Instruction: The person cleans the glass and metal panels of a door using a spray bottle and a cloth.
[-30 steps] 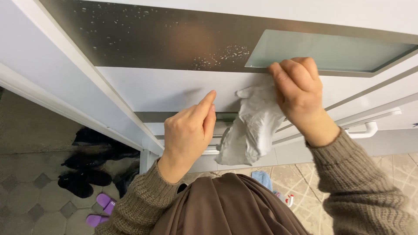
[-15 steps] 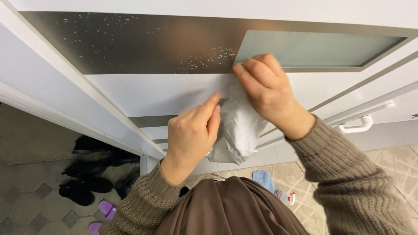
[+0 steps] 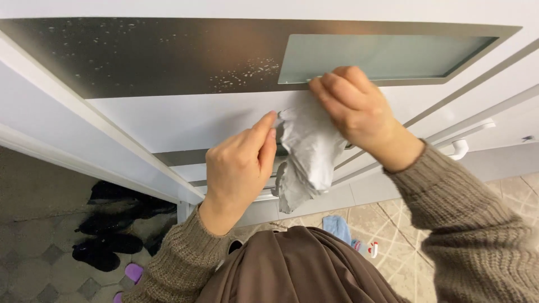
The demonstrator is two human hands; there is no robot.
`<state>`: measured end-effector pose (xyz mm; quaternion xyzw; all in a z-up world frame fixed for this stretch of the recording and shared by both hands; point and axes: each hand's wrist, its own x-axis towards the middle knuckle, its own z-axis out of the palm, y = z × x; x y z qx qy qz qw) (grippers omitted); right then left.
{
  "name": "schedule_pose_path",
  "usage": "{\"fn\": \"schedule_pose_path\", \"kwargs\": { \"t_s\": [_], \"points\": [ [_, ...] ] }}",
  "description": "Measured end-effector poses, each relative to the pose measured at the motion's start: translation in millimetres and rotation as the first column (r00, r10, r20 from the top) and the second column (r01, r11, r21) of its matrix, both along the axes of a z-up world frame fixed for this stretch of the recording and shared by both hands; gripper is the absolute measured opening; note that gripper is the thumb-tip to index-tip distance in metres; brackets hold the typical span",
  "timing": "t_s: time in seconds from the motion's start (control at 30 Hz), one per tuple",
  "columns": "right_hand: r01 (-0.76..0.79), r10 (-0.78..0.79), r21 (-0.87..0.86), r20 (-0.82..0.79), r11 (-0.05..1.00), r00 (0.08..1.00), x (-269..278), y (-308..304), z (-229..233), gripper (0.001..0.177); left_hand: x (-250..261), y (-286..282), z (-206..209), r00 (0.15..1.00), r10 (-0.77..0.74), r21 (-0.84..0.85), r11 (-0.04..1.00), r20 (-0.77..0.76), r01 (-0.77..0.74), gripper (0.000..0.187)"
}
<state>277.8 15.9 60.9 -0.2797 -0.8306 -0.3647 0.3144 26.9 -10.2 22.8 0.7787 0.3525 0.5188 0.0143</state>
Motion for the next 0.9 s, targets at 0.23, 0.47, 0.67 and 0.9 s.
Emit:
{"fn": "schedule_pose_path", "kwargs": {
  "t_s": [0.23,0.47,0.67,0.9],
  "points": [
    [0.382,-0.382,0.004,0.039,0.924,0.924,173,-56,-17,0.02,-4,2,-17,0.986,0.125,-0.021,0.992,-0.114,-0.128,0.02],
    [0.288,-0.279,0.166,-0.076,0.943,0.957,133,-25,-24,0.025,31,5,10,0.996,-0.08,0.001,0.997,-0.028,0.08,0.02],
    [0.42,-0.47,0.258,0.176,0.87,0.865,192,-47,-20,0.027,29,6,5,0.995,-0.094,-0.006,0.996,-0.028,0.094,0.02],
    [0.299,-0.276,0.081,-0.214,0.951,0.937,154,-29,-30,0.017,5,12,-7,0.999,-0.02,-0.011,1.0,-0.039,0.02,0.02]
  ]
}}
